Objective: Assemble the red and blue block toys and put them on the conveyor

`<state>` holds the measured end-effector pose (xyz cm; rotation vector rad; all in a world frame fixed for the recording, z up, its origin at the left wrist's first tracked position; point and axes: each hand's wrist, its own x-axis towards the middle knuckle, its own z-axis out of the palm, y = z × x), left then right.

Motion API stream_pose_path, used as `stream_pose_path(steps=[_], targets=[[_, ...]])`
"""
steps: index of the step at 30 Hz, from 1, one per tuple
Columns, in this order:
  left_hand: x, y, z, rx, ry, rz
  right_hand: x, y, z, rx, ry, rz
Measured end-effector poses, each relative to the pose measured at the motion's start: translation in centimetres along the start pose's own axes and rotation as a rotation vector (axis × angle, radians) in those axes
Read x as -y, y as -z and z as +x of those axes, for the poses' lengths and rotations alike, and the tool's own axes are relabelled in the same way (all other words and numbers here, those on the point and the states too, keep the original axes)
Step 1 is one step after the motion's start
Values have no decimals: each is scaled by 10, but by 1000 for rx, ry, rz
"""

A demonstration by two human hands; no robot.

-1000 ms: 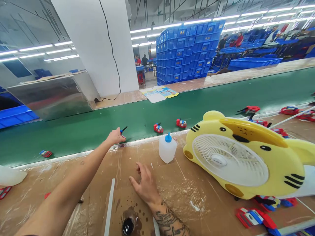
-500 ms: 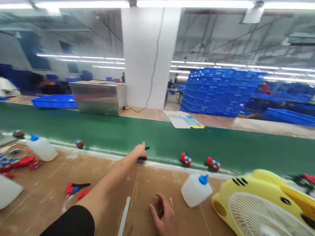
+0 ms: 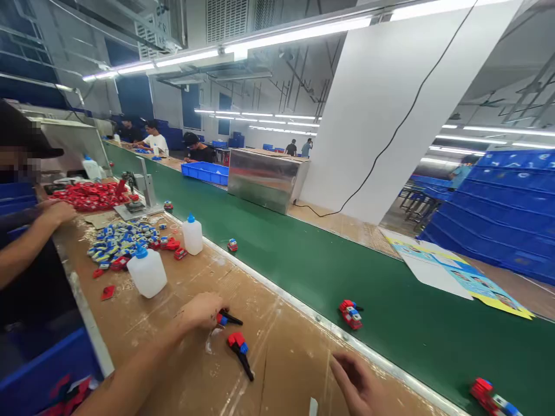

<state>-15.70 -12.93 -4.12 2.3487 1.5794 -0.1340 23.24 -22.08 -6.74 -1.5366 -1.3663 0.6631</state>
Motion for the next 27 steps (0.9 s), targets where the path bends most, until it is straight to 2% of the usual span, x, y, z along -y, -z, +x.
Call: stream_pose_path(steps=[3,5,6,9,11,13,15,18,20,23,25,27], targets=[[18,-14,1,-90,-30,-80,72,-80,63,337,269,-125],[22,-19,7,-154,-74,-134,103,-142,104,475,351,-301],[25,-21,10,-182,-88,-157,111,-173,125,501,356,-340],[37,-24,17,-260,-67,-211,121,-257,179,488,329,-384],[47,-26,21,-301,-19,-233,122,-302,205,430,284,-376],[54,-28,23,-331,30,-248,123,-335,222,390,226,-346],[59,-31,25,-355,71,-261,124,-354,231,398,175,-295],[62,-34,27,-399,101,-300,129,-353,229,446,135,-165],[62,-34,29,-441,111,-347,133,-330,219,467,119,-37],[63,-30,31,-522,104,-454,129,-263,187,478,77,174],[62,-27,31,-566,69,-551,116,-202,155,458,27,290],[56,-26,31,-580,13,-661,91,-136,116,401,-66,394]])
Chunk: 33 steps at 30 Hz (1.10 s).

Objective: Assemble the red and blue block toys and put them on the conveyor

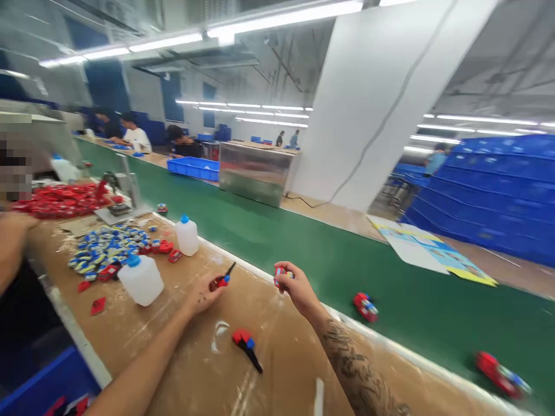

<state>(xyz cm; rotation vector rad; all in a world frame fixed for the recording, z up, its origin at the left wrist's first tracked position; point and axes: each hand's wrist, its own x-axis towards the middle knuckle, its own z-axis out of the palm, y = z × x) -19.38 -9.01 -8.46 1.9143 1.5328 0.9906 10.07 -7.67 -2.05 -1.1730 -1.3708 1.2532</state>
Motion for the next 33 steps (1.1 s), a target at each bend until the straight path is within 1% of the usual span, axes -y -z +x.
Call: stream_pose_path(steps=[2,3,5,6,7,9,10,11,12,13,15,16,17,19,22,24,26,29,33], targets=[[-12,-8,-4,32,-15,-123,-13,49,-65,-113,-85,118],[-21,-15,-9,60,-20,-178,-21,72,-97,-178,-126,178],[-46,-33,-25,133,-24,-270,-37,108,-158,-307,-184,283],[-62,-44,-37,171,-14,-331,-44,122,-184,-365,-197,338],[-80,-54,-52,221,3,-399,-49,133,-209,-405,-206,405],[-118,-74,-86,358,15,-518,-59,147,-247,-413,-210,562],[-137,-82,-103,446,-24,-541,-62,151,-260,-388,-202,640],[-155,-89,-119,533,-116,-521,-66,152,-270,-354,-186,710],[-171,-95,-134,619,-258,-450,-69,153,-276,-324,-164,765],[-186,-100,-146,683,-429,-346,-73,153,-280,-308,-139,802],[-209,-108,-161,748,-770,-92,-80,151,-281,-308,-95,846],[-219,-110,-164,771,-910,32,-83,150,-280,-308,-81,858],[-227,-113,-165,792,-1024,137,-86,150,-278,-303,-72,867],[-240,-117,-163,833,-1181,277,-90,149,-275,-284,-65,883],[-252,-122,-158,837,-1320,389,-92,151,-273,-271,-63,928],[-257,-126,-156,832,-1378,449,-92,152,-273,-276,-54,953],[-260,-130,-155,858,-1413,489,-93,152,-274,-278,-45,967],[-264,-134,-156,910,-1426,497,-94,151,-273,-273,-44,977],[-267,-134,-155,953,-1380,462,-95,149,-273,-264,-34,979]])
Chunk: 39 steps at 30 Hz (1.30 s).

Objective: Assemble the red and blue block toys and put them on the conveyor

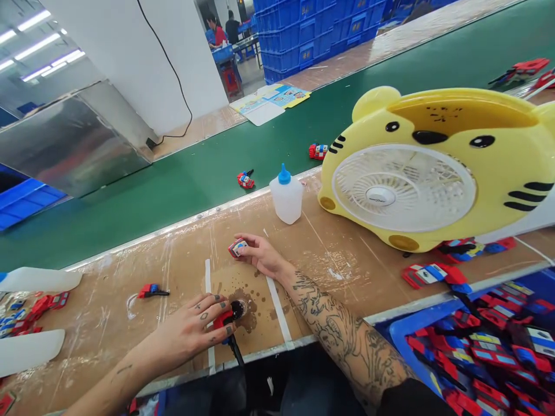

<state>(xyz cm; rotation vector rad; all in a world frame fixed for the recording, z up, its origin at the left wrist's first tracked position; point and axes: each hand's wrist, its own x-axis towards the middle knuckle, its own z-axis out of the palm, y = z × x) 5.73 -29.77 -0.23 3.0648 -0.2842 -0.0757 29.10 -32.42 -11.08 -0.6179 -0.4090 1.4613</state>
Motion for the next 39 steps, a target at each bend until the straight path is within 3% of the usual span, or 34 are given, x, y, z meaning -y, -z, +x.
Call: stream_pose_path(steps=[2,5,7,12,14,17,25,30,33,36,39], targets=[[1,-1,-3,-4,53,-61,-1,-1,0,17,14,-1],[3,-8,-10,-84,244,-295,-2,-4,-2,55,22,-22],[7,-17,-11,-239,425,-525,-4,-7,-4,67,19,-38],[21,-44,6,-811,853,-1043,-6,-12,-7,98,-19,-7],[26,-52,15,-937,922,-1167,-7,-12,-7,106,-27,5],[30,-59,25,-1030,973,-1250,-10,-11,-6,116,-12,-35],[37,-54,41,-951,1045,-1249,-24,-11,-4,41,241,-489],[30,-60,79,-1040,1039,-1195,-22,-22,-19,-110,594,-1053],[31,-62,104,-1063,1120,-1006,-22,-24,-23,-190,763,-1153],[50,-55,115,-987,1111,-867,-24,-18,-19,-246,767,-1187],[97,-36,112,-737,1097,-642,-25,-12,-12,-256,654,-1215]])
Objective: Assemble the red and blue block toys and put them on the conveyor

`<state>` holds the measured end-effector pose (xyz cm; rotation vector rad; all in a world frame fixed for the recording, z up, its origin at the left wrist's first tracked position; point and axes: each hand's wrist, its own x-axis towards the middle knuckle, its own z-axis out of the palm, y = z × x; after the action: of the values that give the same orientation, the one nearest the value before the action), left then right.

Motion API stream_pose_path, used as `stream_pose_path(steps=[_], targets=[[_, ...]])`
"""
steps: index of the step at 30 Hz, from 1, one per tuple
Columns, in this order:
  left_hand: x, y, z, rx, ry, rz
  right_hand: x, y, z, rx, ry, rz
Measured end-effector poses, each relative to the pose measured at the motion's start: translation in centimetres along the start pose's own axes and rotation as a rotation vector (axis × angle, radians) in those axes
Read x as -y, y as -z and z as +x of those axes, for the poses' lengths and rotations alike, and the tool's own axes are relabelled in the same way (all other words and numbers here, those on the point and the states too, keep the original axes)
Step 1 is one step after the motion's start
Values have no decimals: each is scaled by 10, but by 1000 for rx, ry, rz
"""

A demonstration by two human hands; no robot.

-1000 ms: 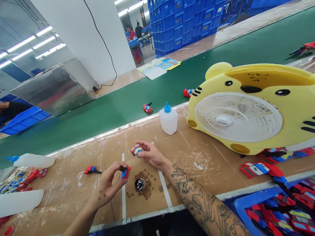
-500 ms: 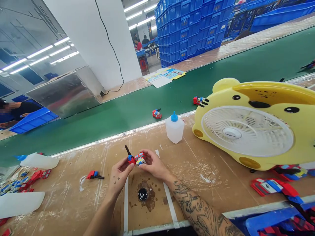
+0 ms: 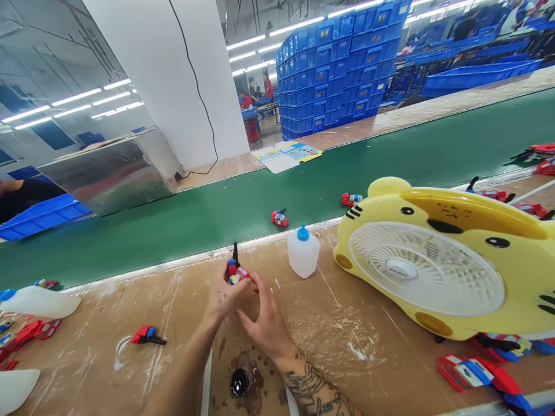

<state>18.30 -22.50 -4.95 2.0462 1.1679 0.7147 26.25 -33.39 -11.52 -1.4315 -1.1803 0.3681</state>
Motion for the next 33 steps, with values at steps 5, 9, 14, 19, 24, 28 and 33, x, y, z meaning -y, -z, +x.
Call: stream_pose_path(steps=[5,9,14,19,24,28,33], targets=[[15,34,115,88,14,321,-5,1,5,52,-62,-30],[28,38,190,223,102,526,-4,4,7,90,-57,-47],[37,25,234,406,217,640,-3,6,8,145,-78,-11],[44,22,233,403,179,574,-8,3,7,155,-95,16],[65,43,196,229,33,397,-17,1,8,109,-75,31],[99,91,136,152,-3,390,-18,1,10,77,-91,20],[140,183,9,135,34,470,-19,2,9,30,-226,50]])
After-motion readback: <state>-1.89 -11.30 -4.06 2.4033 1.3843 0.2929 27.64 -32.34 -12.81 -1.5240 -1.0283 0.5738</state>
